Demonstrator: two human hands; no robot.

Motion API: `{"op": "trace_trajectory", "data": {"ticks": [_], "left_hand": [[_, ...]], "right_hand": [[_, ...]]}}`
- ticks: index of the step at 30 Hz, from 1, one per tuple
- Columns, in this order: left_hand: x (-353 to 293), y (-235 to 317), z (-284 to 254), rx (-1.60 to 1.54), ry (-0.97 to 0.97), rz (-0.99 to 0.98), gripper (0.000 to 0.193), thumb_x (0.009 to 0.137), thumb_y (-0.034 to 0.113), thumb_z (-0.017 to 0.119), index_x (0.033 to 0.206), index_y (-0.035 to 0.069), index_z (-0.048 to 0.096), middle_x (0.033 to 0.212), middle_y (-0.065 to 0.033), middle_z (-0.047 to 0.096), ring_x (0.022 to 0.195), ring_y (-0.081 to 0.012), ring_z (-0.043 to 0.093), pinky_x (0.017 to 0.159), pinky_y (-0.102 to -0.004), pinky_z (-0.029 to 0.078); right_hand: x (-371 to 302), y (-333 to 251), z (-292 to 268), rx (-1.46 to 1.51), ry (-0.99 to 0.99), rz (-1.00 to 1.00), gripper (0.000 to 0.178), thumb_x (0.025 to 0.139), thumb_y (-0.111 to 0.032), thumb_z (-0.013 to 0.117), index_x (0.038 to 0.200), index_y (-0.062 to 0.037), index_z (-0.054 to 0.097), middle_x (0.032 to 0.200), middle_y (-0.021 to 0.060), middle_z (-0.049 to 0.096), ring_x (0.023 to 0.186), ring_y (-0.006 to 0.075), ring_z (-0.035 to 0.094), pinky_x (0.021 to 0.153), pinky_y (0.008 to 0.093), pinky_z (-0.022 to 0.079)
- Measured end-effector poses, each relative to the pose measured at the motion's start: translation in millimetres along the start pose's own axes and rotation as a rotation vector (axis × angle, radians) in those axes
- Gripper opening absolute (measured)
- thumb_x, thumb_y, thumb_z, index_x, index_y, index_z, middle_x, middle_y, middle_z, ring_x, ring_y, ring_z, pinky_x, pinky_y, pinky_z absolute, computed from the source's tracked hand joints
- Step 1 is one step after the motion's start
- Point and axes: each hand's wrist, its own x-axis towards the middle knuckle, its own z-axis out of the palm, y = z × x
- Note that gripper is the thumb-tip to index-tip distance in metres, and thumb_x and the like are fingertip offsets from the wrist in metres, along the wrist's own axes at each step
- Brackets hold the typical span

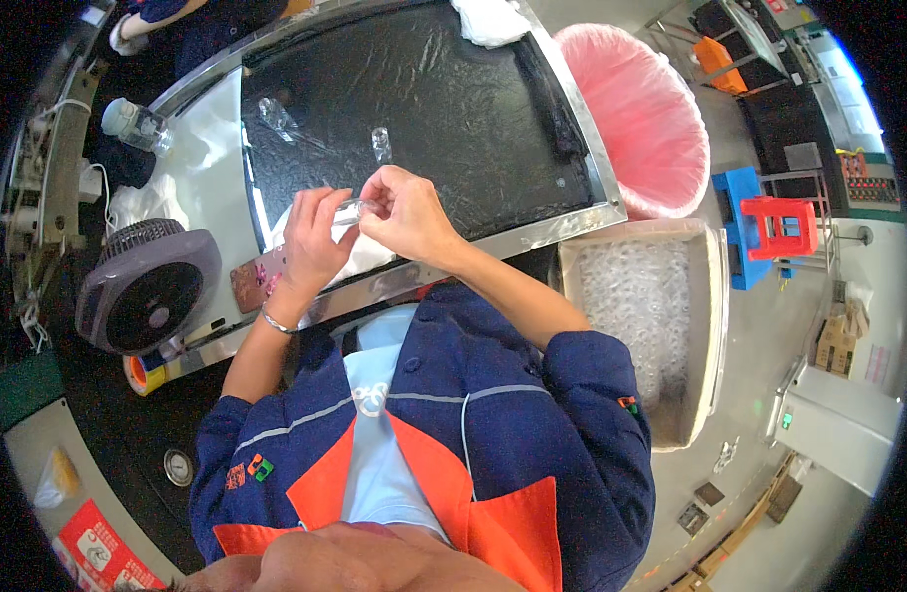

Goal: The person inserts plastic bottles into small plastic sleeves by hand and places the packaged bottles into a cardboard box. The person then inserts more bottles into plastic sleeves and arranges them on the table.

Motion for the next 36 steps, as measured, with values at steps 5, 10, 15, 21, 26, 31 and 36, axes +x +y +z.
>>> {"op": "trace_trajectory", "data": {"ticks": [5, 10, 15, 21, 26, 31, 36], "left_hand": [[3, -18, -20, -0.99, -0.2, -0.598, 0.036, 0.09, 0.017, 0.062, 0.122, 0.003, 0.056, 0.109, -0.0101, 0.063, 0.085, -0.0147, 0.06, 0.073, -0.0277, 0.047], [-11, -21, -24, -1.203, -0.313, -0.646, 0.034, 0.095, 0.02, 0.058, 0.122, -0.001, 0.055, 0.099, -0.0065, 0.064, 0.088, -0.0102, 0.06, 0.075, -0.0239, 0.048], [-16, 2, -28, -1.161, -0.066, -0.584, 0.037, 0.088, 0.006, 0.067, 0.122, 0.0, 0.055, 0.097, -0.0042, 0.063, 0.089, -0.0107, 0.06, 0.079, -0.0237, 0.049], [-26, 17, -32, -0.831, 0.004, -0.487, 0.044, 0.079, 0.002, 0.073, 0.119, 0.001, 0.056, 0.098, -0.0074, 0.063, 0.086, -0.0121, 0.06, 0.076, -0.0262, 0.05], [-24, 24, -33, -0.495, 0.076, -0.294, 0.044, 0.073, 0.002, 0.077, 0.112, 0.005, 0.059, 0.098, -0.0112, 0.063, 0.082, -0.0193, 0.062, 0.073, -0.0295, 0.051], [-27, 9, -21, -0.102, 0.221, 0.215, 0.044, 0.068, 0.003, 0.077, 0.108, 0.007, 0.06, 0.101, -0.0119, 0.063, 0.088, -0.0277, 0.062, 0.076, -0.036, 0.052], [-5, -21, -3, -0.009, 0.056, 0.042, 0.047, 0.064, 0.002, 0.077, 0.108, 0.006, 0.06, 0.114, -0.0131, 0.06, 0.099, -0.0325, 0.058, 0.085, -0.0393, 0.05]], "right_hand": [[-4, 1, -10, 0.05, -0.003, -0.262, 0.017, 0.076, 0.005, 0.065, 0.09, 0.0027, 0.056, 0.089, 0.0063, 0.056, 0.072, 0.0077, 0.057, 0.064, 0.0232, 0.049], [-9, -7, -13, 0.202, -0.074, -0.198, 0.018, 0.079, 0.008, 0.063, 0.094, 0.001, 0.055, 0.095, 0.0049, 0.055, 0.081, 0.0092, 0.057, 0.073, 0.0241, 0.049], [-10, -11, -14, 0.472, -0.1, -0.03, 0.019, 0.08, 0.008, 0.064, 0.095, 0.0015, 0.056, 0.095, 0.0059, 0.058, 0.082, 0.0097, 0.058, 0.074, 0.0246, 0.049], [-7, -3, -14, 0.672, -0.123, 0.203, 0.015, 0.081, 0.006, 0.065, 0.094, 0.0024, 0.059, 0.088, 0.0072, 0.061, 0.076, 0.0116, 0.059, 0.067, 0.0241, 0.049], [-7, 4, -13, 0.731, -0.127, 0.25, 0.013, 0.082, 0.005, 0.065, 0.094, 0.0022, 0.059, 0.089, 0.0078, 0.061, 0.072, 0.0127, 0.059, 0.064, 0.0242, 0.048], [-5, 13, -18, 0.819, -0.221, 0.391, 0.013, 0.082, 0.006, 0.064, 0.094, 0.0017, 0.059, 0.088, 0.0074, 0.062, 0.068, 0.0122, 0.058, 0.062, 0.0237, 0.048], [-2, 7, 2, 0.233, -0.047, 0.105, 0.012, 0.085, -0.002, 0.067, 0.093, 0.0023, 0.058, 0.086, 0.0064, 0.061, 0.071, 0.0109, 0.06, 0.065, 0.0251, 0.051]]}}
